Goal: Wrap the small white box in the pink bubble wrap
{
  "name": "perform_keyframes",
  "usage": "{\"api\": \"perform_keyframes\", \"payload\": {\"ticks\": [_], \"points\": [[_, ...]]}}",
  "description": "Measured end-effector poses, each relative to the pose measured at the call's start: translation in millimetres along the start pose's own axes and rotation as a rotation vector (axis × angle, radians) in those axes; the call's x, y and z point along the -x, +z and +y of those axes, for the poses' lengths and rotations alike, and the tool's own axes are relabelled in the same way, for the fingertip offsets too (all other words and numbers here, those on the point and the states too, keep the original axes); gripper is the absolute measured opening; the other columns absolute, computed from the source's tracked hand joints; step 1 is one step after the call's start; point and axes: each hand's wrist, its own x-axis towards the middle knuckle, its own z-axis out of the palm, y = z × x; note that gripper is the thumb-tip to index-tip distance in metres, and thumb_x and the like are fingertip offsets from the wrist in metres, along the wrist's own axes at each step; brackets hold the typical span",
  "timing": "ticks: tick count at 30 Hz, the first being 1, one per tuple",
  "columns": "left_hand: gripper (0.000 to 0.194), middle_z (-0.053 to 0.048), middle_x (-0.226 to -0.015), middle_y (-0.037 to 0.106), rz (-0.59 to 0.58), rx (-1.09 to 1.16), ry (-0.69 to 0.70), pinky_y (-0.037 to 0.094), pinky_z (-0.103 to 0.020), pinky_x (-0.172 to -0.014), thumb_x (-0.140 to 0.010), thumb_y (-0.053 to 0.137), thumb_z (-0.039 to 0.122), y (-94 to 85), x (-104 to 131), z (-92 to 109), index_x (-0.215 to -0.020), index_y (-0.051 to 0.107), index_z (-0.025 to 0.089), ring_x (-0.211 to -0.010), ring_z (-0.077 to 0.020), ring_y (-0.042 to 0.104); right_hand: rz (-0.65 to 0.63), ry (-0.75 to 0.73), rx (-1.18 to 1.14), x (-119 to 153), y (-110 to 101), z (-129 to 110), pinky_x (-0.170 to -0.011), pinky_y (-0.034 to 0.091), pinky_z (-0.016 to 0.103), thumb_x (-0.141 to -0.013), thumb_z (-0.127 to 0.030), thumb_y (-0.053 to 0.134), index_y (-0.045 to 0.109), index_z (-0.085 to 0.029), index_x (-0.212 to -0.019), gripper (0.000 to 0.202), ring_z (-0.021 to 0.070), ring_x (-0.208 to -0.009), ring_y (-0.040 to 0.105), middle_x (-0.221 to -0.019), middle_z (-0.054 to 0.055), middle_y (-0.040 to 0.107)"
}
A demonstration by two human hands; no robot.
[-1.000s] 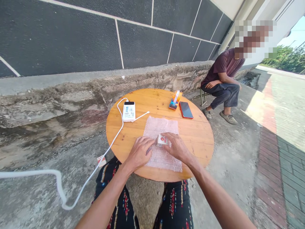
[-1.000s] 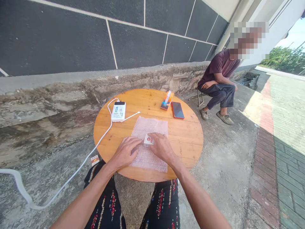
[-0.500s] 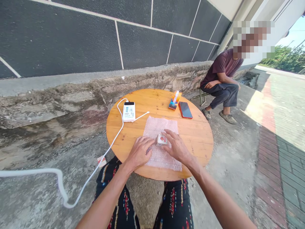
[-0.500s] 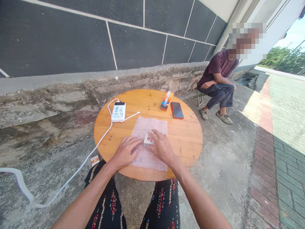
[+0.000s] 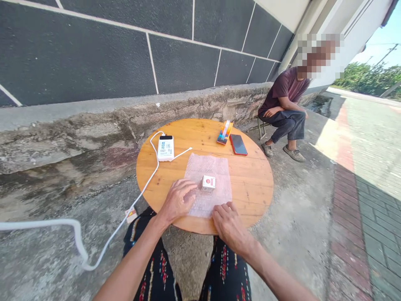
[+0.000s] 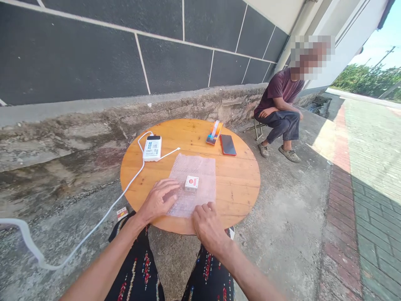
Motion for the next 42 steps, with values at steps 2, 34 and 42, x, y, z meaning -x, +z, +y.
{"api": "perform_keyframes", "payload": {"ticks": [2, 34, 42], "points": [[0.034, -0.006, -0.119, 0.062, -0.048, -0.014, 0.034, 0.038, -0.045, -0.102, -0.077, 0.058, 0.020, -9.8, 4, 14, -0.111, 0.061, 0.022, -0.116, -0.0240, 0.049, 0.020, 0.014, -0.019, -3, 0, 2, -0.073, 0.032, 0.035, -0.088, -0.009, 0.043, 0.053, -0.017, -0.076, 0.018, 0.0198, -0.073, 0.046, -0.079, 0.006, 0.055], [0.009, -0.001, -0.093, 0.068, 0.008, 0.099, -0.184, 0.048, -0.028, -0.076, -0.078, 0.054, 0.016, 8.8, -56, 22, -0.075, 0.062, 0.020, -0.086, -0.0165, 0.062, 0.258, 0.474, -0.622, -46, -5, 80, -0.074, 0.048, 0.033, -0.086, -0.030, 0.052, 0.056, -0.022, -0.114, 0.030, 0.0200, -0.081, 0.065, -0.084, 0.004, 0.069], [0.010, -0.003, -0.096, 0.066, 0.018, 0.097, -0.185, 0.047, -0.027, -0.073, -0.076, 0.057, 0.017, 15.2, -63, 20, -0.066, 0.057, 0.019, -0.082, -0.0154, 0.061, 0.239, 0.550, -0.687, -46, 6, 88, -0.065, 0.049, 0.030, -0.084, -0.032, 0.053, 0.057, -0.023, -0.110, 0.028, 0.0178, -0.070, 0.063, -0.079, 0.002, 0.067]]}}
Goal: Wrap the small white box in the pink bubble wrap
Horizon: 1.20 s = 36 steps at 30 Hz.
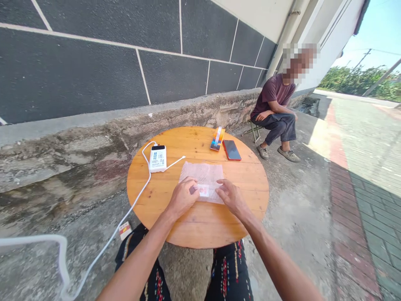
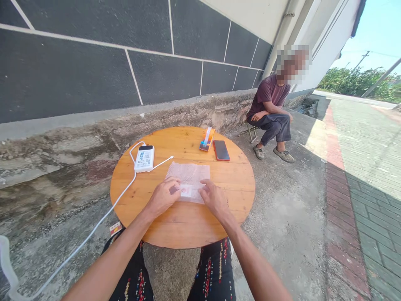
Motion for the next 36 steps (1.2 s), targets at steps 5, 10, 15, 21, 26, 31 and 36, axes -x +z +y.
{"api": "perform_keyframes", "payload": {"ticks": [5, 10, 15, 21, 26, 31, 36], "points": [[0.008, -0.001, -0.086, 0.066, -0.044, 0.065, -0.028, 0.045, -0.026, -0.069, -0.076, 0.056, 0.017, 0.5, 0, 0, -0.069, 0.059, 0.018, -0.075, -0.0137, 0.059, 0.012, 0.021, -0.021, 3, 4, 6, -0.061, 0.048, 0.029, -0.084, -0.034, 0.052, 0.059, -0.023, -0.110, 0.029, 0.0164, -0.065, 0.061, -0.074, 0.000, 0.065], [0.011, -0.001, -0.088, 0.067, -0.058, 0.082, -0.046, 0.045, -0.026, -0.073, -0.075, 0.053, 0.013, 0.1, 3, 0, -0.067, 0.058, 0.018, -0.079, -0.0141, 0.060, 0.032, 0.011, -0.108, 7, -3, -2, -0.073, 0.050, 0.034, -0.085, -0.039, 0.053, 0.061, -0.020, -0.109, 0.031, 0.0204, -0.082, 0.064, -0.093, 0.007, 0.069], [0.011, -0.004, -0.103, 0.064, -0.022, 0.070, 0.001, 0.045, -0.029, -0.086, -0.077, 0.053, 0.014, -3.5, 14, 6, -0.071, 0.060, 0.019, -0.098, -0.0177, 0.060, 0.080, -0.105, -0.159, -10, -28, -22, -0.080, 0.048, 0.035, -0.088, -0.035, 0.048, 0.066, -0.019, -0.096, 0.025, 0.0203, -0.090, 0.063, -0.099, 0.008, 0.069], [0.013, -0.005, -0.120, 0.056, -0.060, 0.040, 0.070, 0.043, -0.031, -0.095, -0.078, 0.052, 0.011, -12.7, 51, 8, -0.074, 0.060, 0.021, -0.113, -0.0193, 0.054, -0.242, -0.280, 0.010, -31, -28, -40, -0.082, 0.046, 0.034, -0.084, -0.031, 0.056, 0.064, -0.018, -0.103, 0.024, 0.0205, -0.094, 0.061, -0.104, 0.007, 0.068], [0.014, -0.006, -0.121, 0.055, -0.047, 0.025, 0.070, 0.042, -0.033, -0.097, -0.076, 0.053, 0.008, -7.1, 71, 1, -0.076, 0.059, 0.021, -0.113, -0.0197, 0.054, -0.351, -0.371, 0.369, -20, -5, -50, -0.091, 0.039, 0.042, -0.074, -0.025, 0.066, 0.054, -0.016, -0.124, 0.052, 0.0281, -0.109, 0.056, -0.119, 0.014, 0.061], [0.013, -0.006, -0.120, 0.056, -0.055, 0.042, 0.048, 0.043, -0.032, -0.095, -0.077, 0.053, 0.010, -7.9, 73, 0, -0.075, 0.059, 0.020, -0.113, -0.0191, 0.055, -0.281, -0.360, 0.461, -16, 3, -49, -0.089, 0.038, 0.038, -0.075, -0.018, 0.061, 0.054, -0.015, -0.122, 0.048, 0.0259, -0.102, 0.060, -0.111, 0.013, 0.065], [0.012, -0.005, -0.118, 0.058, -0.057, 0.048, 0.023, 0.043, -0.031, -0.095, -0.077, 0.054, 0.011, -12.5, 68, 5, -0.073, 0.060, 0.021, -0.112, -0.0190, 0.055, -0.256, -0.350, 0.448, -19, 7, -45, -0.091, 0.038, 0.038, -0.075, -0.017, 0.059, 0.056, -0.016, -0.120, 0.045, 0.0255, -0.103, 0.059, -0.113, 0.012, 0.065]]}}
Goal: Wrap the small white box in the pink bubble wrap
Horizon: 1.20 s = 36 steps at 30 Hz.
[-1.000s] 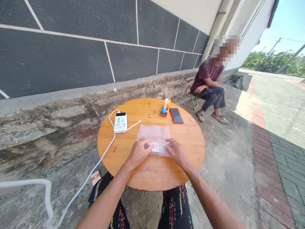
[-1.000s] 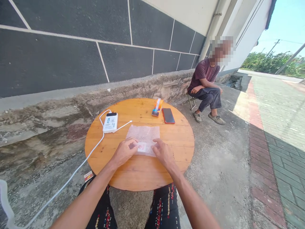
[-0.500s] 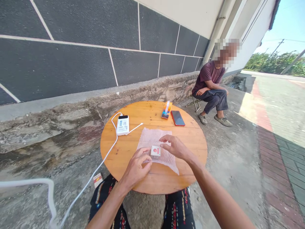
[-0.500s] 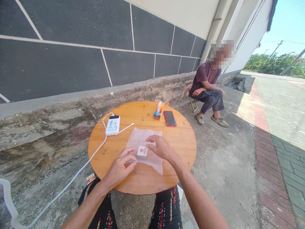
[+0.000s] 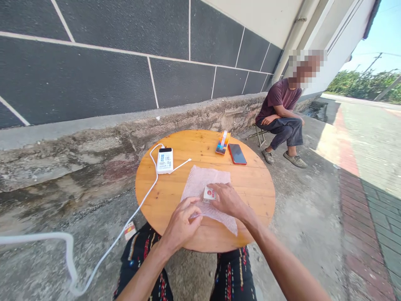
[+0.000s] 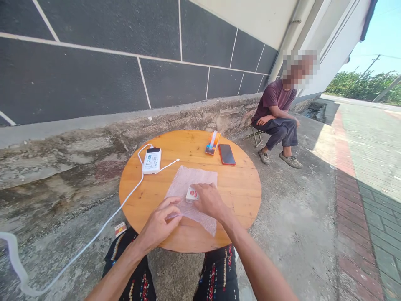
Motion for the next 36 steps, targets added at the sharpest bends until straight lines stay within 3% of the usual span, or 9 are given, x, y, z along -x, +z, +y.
{"api": "perform_keyframes", "payload": {"ticks": [4, 8, 10, 13, 17, 22, 28, 36], "points": [[0.010, -0.004, -0.114, 0.060, 0.031, -0.023, -0.005, 0.044, -0.031, -0.094, -0.078, 0.055, 0.015, 0.9, -14, 4, -0.071, 0.058, 0.020, -0.108, -0.0195, 0.057, -0.007, -0.003, -0.108, 4, -4, 4, -0.093, 0.038, 0.042, -0.078, -0.024, 0.060, 0.055, -0.016, -0.122, 0.045, 0.0280, -0.108, 0.057, -0.117, 0.014, 0.063], [0.007, -0.004, -0.108, 0.063, 0.067, -0.042, -0.006, 0.046, -0.030, -0.088, -0.078, 0.056, 0.018, 3.7, -37, 5, -0.073, 0.058, 0.021, -0.102, -0.0189, 0.059, 0.043, 0.064, -0.469, 24, -20, 16, -0.092, 0.042, 0.038, -0.091, -0.038, 0.045, 0.052, -0.020, -0.126, 0.039, 0.0228, -0.110, 0.056, -0.121, 0.010, 0.060], [0.007, -0.004, -0.106, 0.064, 0.072, -0.056, -0.018, 0.046, -0.030, -0.086, -0.078, 0.056, 0.018, 5.2, -49, 3, -0.072, 0.058, 0.020, -0.099, -0.0187, 0.060, 0.029, 0.102, -0.583, 37, -24, 22, -0.089, 0.044, 0.036, -0.090, -0.041, 0.048, 0.049, -0.023, -0.129, 0.043, 0.0213, -0.106, 0.057, -0.119, 0.009, 0.061], [0.008, -0.004, -0.101, 0.067, 0.059, -0.071, -0.039, 0.046, -0.029, -0.083, -0.078, 0.055, 0.019, 8.5, -63, 0, -0.071, 0.059, 0.020, -0.094, -0.0184, 0.062, 0.061, 0.183, -0.557, 48, -18, 30, -0.083, 0.046, 0.035, -0.079, -0.036, 0.063, 0.048, -0.020, -0.128, 0.053, 0.0208, -0.093, 0.060, -0.102, 0.007, 0.065], [0.009, -0.002, -0.089, 0.069, 0.024, -0.049, -0.120, 0.045, -0.027, -0.074, -0.076, 0.053, 0.021, 15.2, -73, -4, -0.075, 0.062, 0.020, -0.083, -0.0170, 0.062, 0.208, 0.327, -0.530, 43, 3, 39, -0.068, 0.045, 0.030, -0.079, -0.028, 0.056, 0.057, -0.016, -0.113, 0.035, 0.0160, -0.069, 0.057, -0.074, 0.001, 0.061], [0.013, 0.003, -0.069, 0.061, -0.012, 0.074, -0.147, 0.041, -0.022, -0.062, -0.076, 0.049, 0.022, 21.7, -76, -10, -0.076, 0.061, 0.019, -0.067, -0.0128, 0.056, 0.300, 0.406, -0.676, 41, 23, 43, -0.050, 0.037, 0.023, -0.078, -0.032, 0.052, 0.057, -0.016, -0.109, 0.035, 0.0119, -0.055, 0.047, -0.063, -0.003, 0.052], [0.011, 0.004, -0.068, 0.059, -0.009, 0.125, -0.180, 0.040, -0.021, -0.062, -0.076, 0.048, 0.022, 18.1, -67, -6, -0.075, 0.059, 0.018, -0.066, -0.0120, 0.054, 0.322, 0.431, -0.707, 55, 31, 39, -0.048, 0.032, 0.023, -0.077, -0.030, 0.051, 0.054, -0.013, -0.113, 0.040, 0.0114, -0.053, 0.041, -0.060, -0.006, 0.041], [0.012, 0.004, -0.069, 0.059, -0.019, 0.165, -0.205, 0.040, -0.022, -0.063, -0.076, 0.049, 0.023, 14.4, -55, 0, -0.076, 0.060, 0.018, -0.067, -0.0125, 0.055, 0.361, 0.446, -0.689, 63, 37, 36, -0.052, 0.038, 0.025, -0.081, -0.034, 0.051, 0.053, -0.012, -0.116, 0.041, 0.0136, -0.058, 0.048, -0.068, -0.002, 0.049]]}}
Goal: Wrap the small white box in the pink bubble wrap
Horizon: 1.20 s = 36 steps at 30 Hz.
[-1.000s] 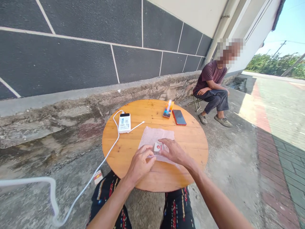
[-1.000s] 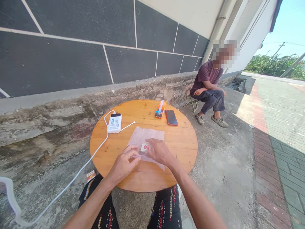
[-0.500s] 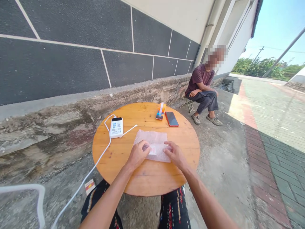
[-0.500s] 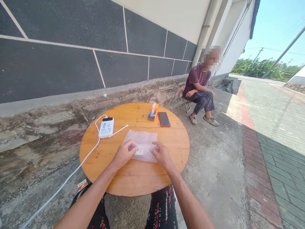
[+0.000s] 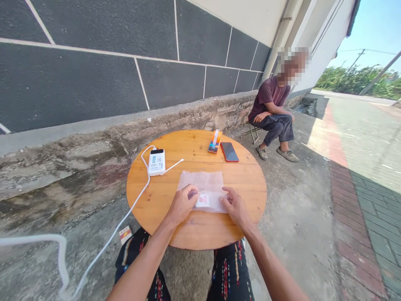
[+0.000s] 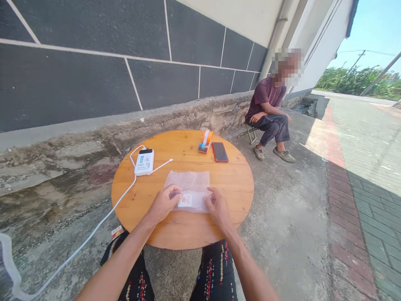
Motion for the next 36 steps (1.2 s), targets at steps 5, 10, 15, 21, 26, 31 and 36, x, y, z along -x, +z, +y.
{"api": "perform_keyframes", "payload": {"ticks": [5, 10, 15, 21, 26, 31, 36], "points": [[0.013, 0.003, -0.070, 0.061, 0.020, -0.020, -0.024, 0.040, -0.022, -0.063, -0.077, 0.048, 0.023, 1.5, 0, -1, -0.079, 0.060, 0.019, -0.068, -0.0130, 0.056, 0.096, -0.003, 0.021, 3, 5, -2, -0.055, 0.042, 0.027, -0.084, -0.038, 0.050, 0.054, -0.013, -0.115, 0.041, 0.0160, -0.061, 0.053, -0.070, 0.001, 0.055], [0.016, 0.002, -0.076, 0.065, 0.049, -0.026, -0.029, 0.042, -0.023, -0.067, -0.078, 0.048, 0.024, 2.9, 5, -2, -0.084, 0.062, 0.019, -0.074, -0.0146, 0.059, 0.148, -0.018, 0.010, 4, 10, 1, -0.061, 0.046, 0.030, -0.083, -0.040, 0.052, 0.054, -0.013, -0.115, 0.042, 0.0176, -0.066, 0.057, -0.074, 0.003, 0.058], [0.019, 0.001, -0.078, 0.067, 0.066, -0.035, -0.035, 0.044, -0.023, -0.067, -0.078, 0.049, 0.024, 5.6, 6, -5, -0.089, 0.063, 0.019, -0.074, -0.0154, 0.061, 0.165, -0.038, 0.035, 8, 3, -5, -0.065, 0.048, 0.032, -0.088, -0.042, 0.047, 0.054, -0.015, -0.114, 0.038, 0.0188, -0.073, 0.059, -0.089, 0.007, 0.062], [0.023, -0.001, -0.085, 0.068, 0.045, -0.049, -0.043, 0.045, -0.025, -0.070, -0.077, 0.049, 0.022, 5.1, 4, -4, -0.095, 0.063, 0.019, -0.077, -0.0163, 0.061, 0.147, -0.388, 0.255, 12, -9, -46, -0.086, 0.043, 0.037, -0.089, -0.028, 0.050, 0.057, -0.021, -0.109, 0.022, 0.0223, -0.102, 0.054, -0.108, 0.008, 0.061], [0.023, -0.002, -0.092, 0.069, 0.048, -0.020, -0.004, 0.045, -0.026, -0.074, -0.077, 0.049, 0.019, 4.6, 4, -1, -0.095, 0.063, 0.020, -0.083, -0.0163, 0.061, -0.187, -0.549, 0.491, 10, 11, -71, -0.086, 0.037, 0.036, -0.090, -0.018, 0.049, 0.063, -0.021, -0.100, 0.017, 0.0214, -0.097, 0.054, -0.103, 0.007, 0.065], [0.024, -0.003, -0.094, 0.069, 0.050, -0.020, -0.023, 0.045, -0.027, -0.078, -0.078, 0.050, 0.023, -3.9, 8, -1, -0.098, 0.064, 0.019, -0.086, -0.0176, 0.061, -0.261, -0.549, 0.653, 8, 22, -72, -0.084, 0.034, 0.034, -0.089, -0.014, 0.048, 0.063, -0.020, -0.094, 0.017, 0.0207, -0.093, 0.052, -0.101, 0.006, 0.065], [0.022, -0.002, -0.079, 0.067, 0.100, -0.117, -0.139, 0.045, -0.026, -0.068, -0.079, 0.049, 0.029, -29.1, 26, -18, -0.087, 0.065, 0.017, -0.074, -0.0171, 0.060, -0.304, -0.557, 0.714, 4, 18, -77, -0.084, 0.032, 0.034, -0.089, -0.014, 0.047, 0.063, -0.021, -0.102, 0.022, 0.0214, -0.095, 0.051, -0.103, 0.007, 0.063]]}}
